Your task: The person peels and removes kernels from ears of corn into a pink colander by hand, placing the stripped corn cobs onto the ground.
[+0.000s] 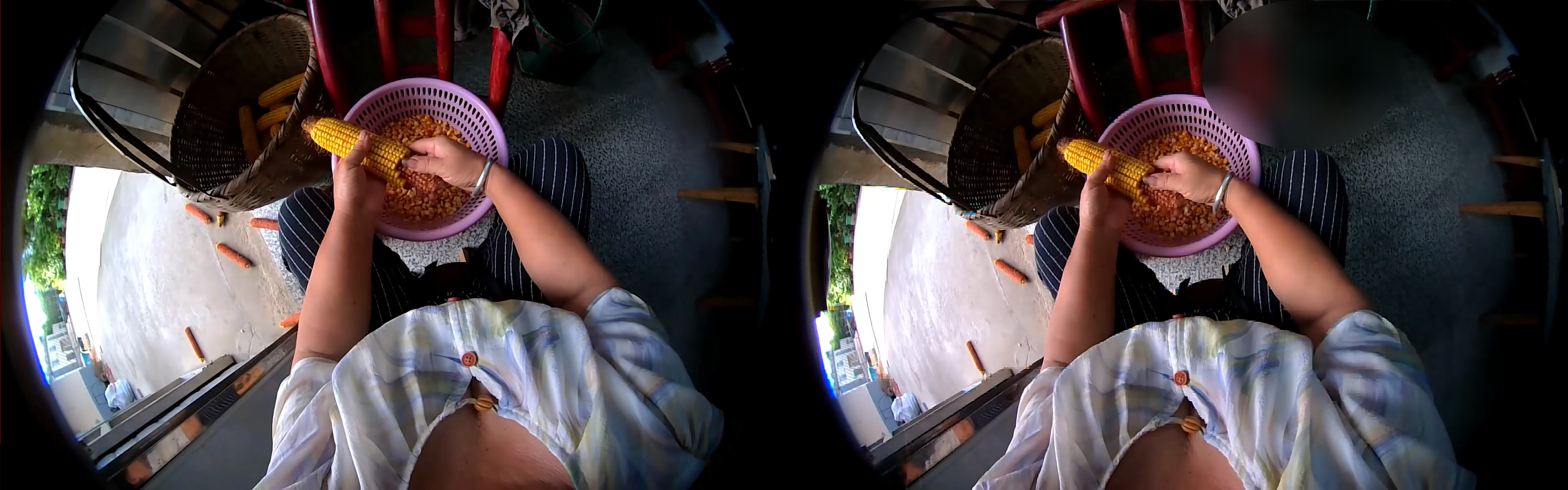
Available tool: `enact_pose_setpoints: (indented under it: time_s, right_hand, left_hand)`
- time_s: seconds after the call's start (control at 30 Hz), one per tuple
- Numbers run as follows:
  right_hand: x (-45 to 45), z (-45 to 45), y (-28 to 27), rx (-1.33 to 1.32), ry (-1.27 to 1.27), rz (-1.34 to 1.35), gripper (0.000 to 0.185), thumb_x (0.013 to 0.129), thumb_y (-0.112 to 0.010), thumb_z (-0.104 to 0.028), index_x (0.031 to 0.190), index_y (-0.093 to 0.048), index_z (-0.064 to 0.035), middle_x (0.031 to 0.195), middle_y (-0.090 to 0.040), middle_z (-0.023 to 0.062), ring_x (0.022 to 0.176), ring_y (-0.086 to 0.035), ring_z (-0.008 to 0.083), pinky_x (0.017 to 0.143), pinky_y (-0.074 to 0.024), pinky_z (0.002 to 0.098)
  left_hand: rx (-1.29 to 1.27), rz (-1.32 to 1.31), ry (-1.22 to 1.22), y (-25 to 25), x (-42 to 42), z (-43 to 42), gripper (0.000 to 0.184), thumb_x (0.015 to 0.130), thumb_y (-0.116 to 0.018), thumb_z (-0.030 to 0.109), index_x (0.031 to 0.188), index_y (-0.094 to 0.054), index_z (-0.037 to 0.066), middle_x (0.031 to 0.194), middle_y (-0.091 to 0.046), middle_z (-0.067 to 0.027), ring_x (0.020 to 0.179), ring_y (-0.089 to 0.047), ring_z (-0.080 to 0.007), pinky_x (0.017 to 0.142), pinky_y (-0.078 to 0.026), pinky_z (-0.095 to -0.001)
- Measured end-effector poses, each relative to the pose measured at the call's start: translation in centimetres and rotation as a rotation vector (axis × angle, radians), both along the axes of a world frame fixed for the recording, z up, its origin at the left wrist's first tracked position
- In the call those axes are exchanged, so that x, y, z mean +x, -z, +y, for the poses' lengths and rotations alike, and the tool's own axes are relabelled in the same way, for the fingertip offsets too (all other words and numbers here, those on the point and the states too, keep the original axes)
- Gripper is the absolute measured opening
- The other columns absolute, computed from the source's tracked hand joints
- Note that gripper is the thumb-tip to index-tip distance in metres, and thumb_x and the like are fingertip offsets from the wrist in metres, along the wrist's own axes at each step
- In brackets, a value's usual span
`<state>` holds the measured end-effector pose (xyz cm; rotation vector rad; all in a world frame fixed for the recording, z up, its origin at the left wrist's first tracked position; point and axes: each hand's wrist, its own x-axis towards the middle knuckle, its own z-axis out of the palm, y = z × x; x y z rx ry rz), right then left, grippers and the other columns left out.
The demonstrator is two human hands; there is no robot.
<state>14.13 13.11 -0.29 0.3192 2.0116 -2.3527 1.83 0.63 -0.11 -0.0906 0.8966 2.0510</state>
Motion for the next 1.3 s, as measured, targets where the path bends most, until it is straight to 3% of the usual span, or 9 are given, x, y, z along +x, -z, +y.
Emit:
enact_pose_setpoints:
  time_s: [0.23, 0.3, 0.43, 0.63, 0.7, 0.77, 0.97, 1.17, 1.3]
  right_hand:
    - [-0.5, -0.8, 0.9, 0.279, 0.138, 0.102, 0.041, 0.089, -0.054, -0.027, 0.115, -0.051, 0.0041, 0.098, -0.062, 0.0092, 0.089, -0.060, 0.0154, 0.077, -0.0476, 0.0272]
    - [-0.4, -1.8, 0.4, 0.746, 0.273, 0.194, 0.047, 0.082, -0.060, -0.041, 0.103, -0.057, 0.0010, 0.092, -0.063, 0.0155, 0.083, -0.061, 0.0266, 0.075, -0.0471, 0.0345]
    - [-0.7, -1.6, 0.0, 0.685, 0.154, 0.091, 0.046, 0.078, -0.062, -0.040, 0.099, -0.058, 0.0010, 0.087, -0.062, 0.0203, 0.083, -0.061, 0.0325, 0.074, -0.0474, 0.0389]
    - [-0.4, -0.5, -0.3, 0.626, 0.079, 0.158, 0.032, 0.086, -0.056, -0.026, 0.102, -0.055, 0.0018, 0.088, -0.063, 0.0157, 0.080, -0.062, 0.0198, 0.074, -0.0471, 0.0307]
    - [-0.3, -0.9, -0.4, 0.496, 0.175, 0.204, 0.041, 0.084, -0.059, -0.030, 0.109, -0.052, 0.0017, 0.094, -0.063, 0.0175, 0.085, -0.062, 0.0216, 0.077, -0.0473, 0.0312]
    - [0.3, -1.4, -1.1, 0.773, 0.170, 0.121, 0.051, 0.080, -0.063, -0.035, 0.114, -0.049, 0.0017, 0.099, -0.061, 0.0202, 0.090, -0.062, 0.0266, 0.080, -0.0475, 0.0330]
    - [-0.3, -1.4, -1.0, 0.771, 0.153, 0.118, 0.044, 0.076, -0.066, -0.036, 0.096, -0.055, 0.0018, 0.084, -0.062, 0.0205, 0.082, -0.061, 0.0353, 0.072, -0.0482, 0.0404]
    - [-0.4, -0.3, 1.1, 0.347, 0.168, 0.157, 0.034, 0.083, -0.061, -0.032, 0.085, -0.059, 0.0012, 0.072, -0.062, 0.0147, 0.067, -0.058, 0.0149, 0.064, -0.0456, 0.0300]
    - [0.0, -1.5, -1.0, 0.673, 0.202, 0.052, 0.062, 0.075, -0.064, -0.045, 0.113, -0.051, 0.0023, 0.087, -0.063, 0.0181, 0.082, -0.063, 0.0306, 0.073, -0.0489, 0.0371]
  left_hand:
    - [-0.006, 0.060, -0.025, 0.8, 0.0, 0.1, 0.029, 0.082, -0.057, 0.001, 0.107, -0.042, 0.004, 0.098, -0.054, -0.0103, 0.090, -0.055, -0.0243, 0.080, -0.048, -0.0418]
    - [-0.025, 0.099, -0.045, 0.8, 0.2, 0.2, 0.030, 0.081, -0.058, 0.001, 0.107, -0.042, 0.004, 0.098, -0.054, -0.0102, 0.090, -0.055, -0.0239, 0.079, -0.048, -0.0412]
    - [-0.069, 0.143, -0.044, 0.4, 0.5, 0.1, 0.032, 0.080, -0.059, -0.001, 0.107, -0.042, 0.004, 0.096, -0.054, -0.0088, 0.089, -0.055, -0.0220, 0.078, -0.048, -0.0385]
    - [0.033, 0.097, -0.022, 0.5, -0.1, 0.2, 0.029, 0.082, -0.055, 0.000, 0.107, -0.042, 0.005, 0.097, -0.054, -0.0077, 0.089, -0.054, -0.0210, 0.081, -0.046, -0.0365]
    - [-0.018, 0.094, -0.052, 0.0, 0.3, 0.2, 0.029, 0.082, -0.056, 0.000, 0.106, -0.042, 0.005, 0.097, -0.053, -0.0075, 0.088, -0.054, -0.0208, 0.081, -0.046, -0.0358]
    - [-0.021, 0.102, -0.078, 0.4, 0.5, 0.4, 0.029, 0.082, -0.056, 0.000, 0.106, -0.042, 0.005, 0.097, -0.053, -0.0074, 0.088, -0.054, -0.0209, 0.080, -0.046, -0.0357]
    - [-0.020, 0.153, -0.048, -0.1, 0.7, 0.2, 0.029, 0.081, -0.056, 0.000, 0.106, -0.042, 0.005, 0.096, -0.053, -0.0076, 0.090, -0.054, -0.0213, 0.081, -0.047, -0.0371]
    - [-0.030, 0.147, -0.008, 0.1, 0.4, 0.0, 0.025, 0.087, -0.050, 0.009, 0.111, -0.045, 0.003, 0.104, -0.054, -0.0110, 0.096, -0.054, -0.0251, 0.086, -0.045, -0.0407]
    - [-0.028, 0.176, -0.031, 0.4, 0.6, 0.2, 0.026, 0.088, -0.050, 0.009, 0.112, -0.044, 0.003, 0.104, -0.054, -0.0113, 0.096, -0.054, -0.0251, 0.086, -0.045, -0.0408]
